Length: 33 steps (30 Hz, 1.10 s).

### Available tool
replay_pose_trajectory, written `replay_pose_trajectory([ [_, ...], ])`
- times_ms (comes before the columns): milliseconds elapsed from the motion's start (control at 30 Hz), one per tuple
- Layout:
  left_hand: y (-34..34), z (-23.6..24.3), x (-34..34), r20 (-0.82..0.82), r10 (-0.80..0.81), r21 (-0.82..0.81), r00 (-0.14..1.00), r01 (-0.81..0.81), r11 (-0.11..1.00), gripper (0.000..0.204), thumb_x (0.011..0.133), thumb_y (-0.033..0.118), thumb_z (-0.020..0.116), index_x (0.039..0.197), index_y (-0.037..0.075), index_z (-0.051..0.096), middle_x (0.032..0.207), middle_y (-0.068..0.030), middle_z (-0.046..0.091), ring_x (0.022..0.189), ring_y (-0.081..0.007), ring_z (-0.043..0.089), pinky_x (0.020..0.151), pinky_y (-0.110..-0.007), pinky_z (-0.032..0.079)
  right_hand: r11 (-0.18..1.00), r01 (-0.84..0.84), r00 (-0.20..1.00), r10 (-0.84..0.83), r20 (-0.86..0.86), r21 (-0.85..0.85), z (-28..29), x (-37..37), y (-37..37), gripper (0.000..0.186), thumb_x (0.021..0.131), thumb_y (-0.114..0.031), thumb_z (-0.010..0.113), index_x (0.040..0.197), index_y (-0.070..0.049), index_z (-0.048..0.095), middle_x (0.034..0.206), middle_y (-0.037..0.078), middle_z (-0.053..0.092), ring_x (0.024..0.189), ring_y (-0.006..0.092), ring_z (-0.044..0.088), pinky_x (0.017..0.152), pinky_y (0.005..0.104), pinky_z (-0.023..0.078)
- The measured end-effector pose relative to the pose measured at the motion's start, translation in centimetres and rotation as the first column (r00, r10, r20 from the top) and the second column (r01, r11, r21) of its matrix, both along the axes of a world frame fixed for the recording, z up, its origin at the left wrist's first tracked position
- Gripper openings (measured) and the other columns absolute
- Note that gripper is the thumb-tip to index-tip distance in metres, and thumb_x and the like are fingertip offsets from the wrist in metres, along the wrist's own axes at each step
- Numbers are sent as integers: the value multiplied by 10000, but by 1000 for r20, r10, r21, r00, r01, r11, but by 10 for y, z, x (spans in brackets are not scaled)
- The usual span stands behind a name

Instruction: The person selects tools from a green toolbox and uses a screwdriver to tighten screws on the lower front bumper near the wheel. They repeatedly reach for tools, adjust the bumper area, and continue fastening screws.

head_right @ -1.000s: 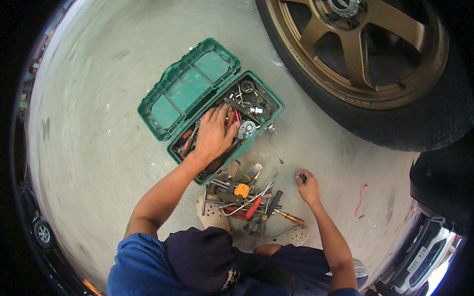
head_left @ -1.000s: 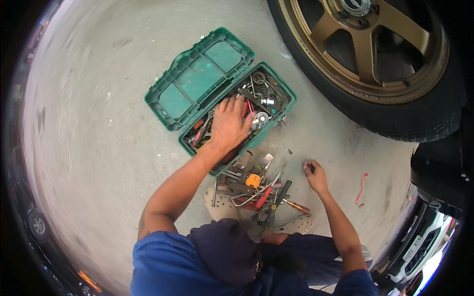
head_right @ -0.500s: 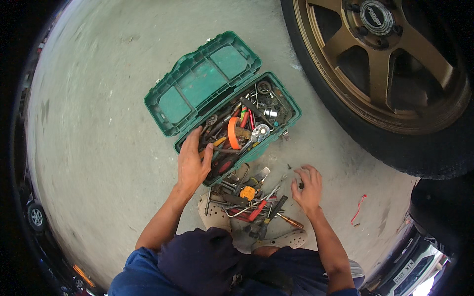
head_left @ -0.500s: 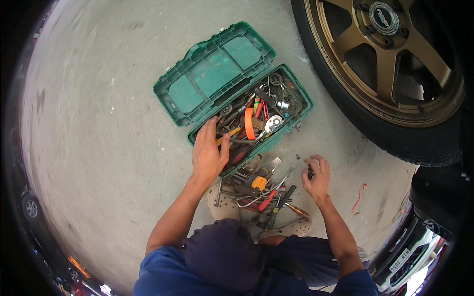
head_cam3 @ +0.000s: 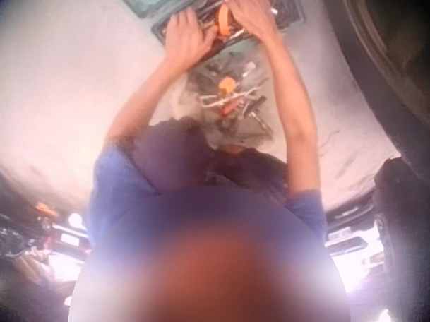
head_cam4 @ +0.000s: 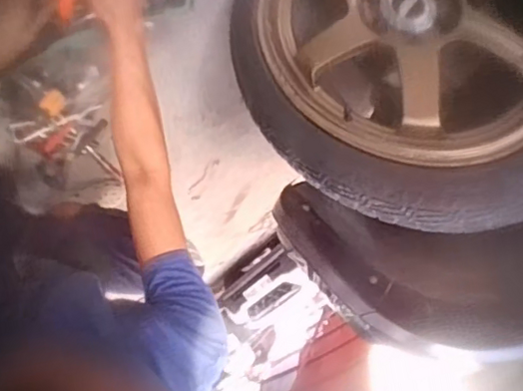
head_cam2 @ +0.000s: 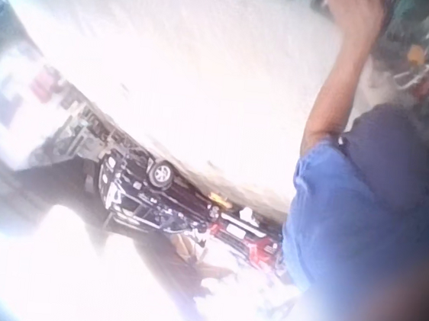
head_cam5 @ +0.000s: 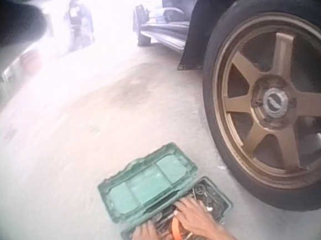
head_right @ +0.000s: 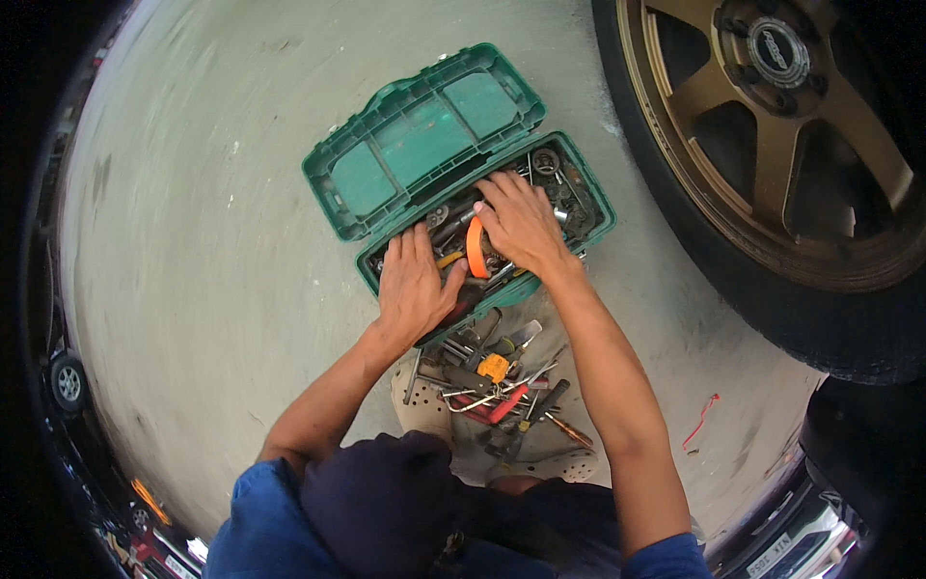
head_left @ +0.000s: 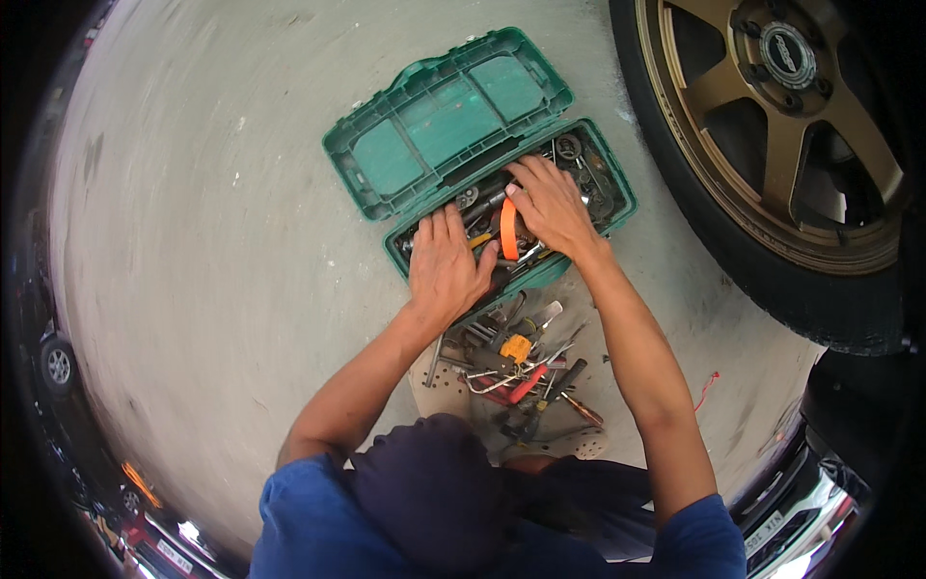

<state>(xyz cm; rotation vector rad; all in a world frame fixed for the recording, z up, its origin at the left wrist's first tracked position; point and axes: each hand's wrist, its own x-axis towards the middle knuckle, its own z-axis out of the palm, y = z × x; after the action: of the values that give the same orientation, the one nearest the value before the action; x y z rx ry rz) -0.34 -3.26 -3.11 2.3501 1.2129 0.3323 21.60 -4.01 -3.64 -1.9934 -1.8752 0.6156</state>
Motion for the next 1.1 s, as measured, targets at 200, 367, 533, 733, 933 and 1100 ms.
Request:
replay_pose_trajectory([
  [200,-2,-7,3,-2,-32,46,999,32,998,770,916,342,720,1460,-129,443,1273,-286,584,1212,-429,534,1116,-535,369,1000,16,991,-15,130,-1,-4,-3,0,463,976,-358,575,1302,-40,657,1284,160,598,1215,354,551,1013,522,431],
  [367,-8,-12,11,10,63,30,998,-63,998,814,862,339,743,1495,-73,443,1264,-250,599,1223,-418,538,1124,-527,352,997,-73,987,69,145,22,-4,5,-7,425,949,-357,589,1256,-81,692,1270,151,607,1156,350,558,981,506,456],
  [533,5,-13,17,18,132,-129,991,-129,983,757,826,330,757,1433,-52,516,1171,-257,674,1153,-430,614,1077,-534,408,992,-112,985,119,128,-57,8,19,-5,451,967,-355,573,1344,-130,676,1229,132,643,1129,351,577,986,494,476],
  [733,14,1,25,-20,48,-442,999,-52,896,591,888,334,725,1285,-73,563,998,-321,732,944,-508,718,887,-580,558,981,17,998,-5,62,-193,34,22,-13,387,946,-354,581,1157,-124,810,1191,111,652,1148,318,580,1034,445,435],
  [933,-20,26,30,-51,-92,-124,995,85,989,506,923,183,658,1297,-134,532,1132,-260,630,1011,-436,638,878,-490,498,997,-72,973,65,-221,-20,43,-6,8,337,853,-168,600,1086,-43,809,1177,139,698,1110,369,650,1022,478,482],
  [1100,-26,32,24,65,-83,-223,994,95,970,520,944,135,651,1342,-160,493,1119,-248,589,998,-393,566,887,-490,445,979,-119,991,108,-73,-168,33,-17,18,371,947,-215,587,1228,-31,745,1221,143,688,1117,409,653,1020,514,491],
])
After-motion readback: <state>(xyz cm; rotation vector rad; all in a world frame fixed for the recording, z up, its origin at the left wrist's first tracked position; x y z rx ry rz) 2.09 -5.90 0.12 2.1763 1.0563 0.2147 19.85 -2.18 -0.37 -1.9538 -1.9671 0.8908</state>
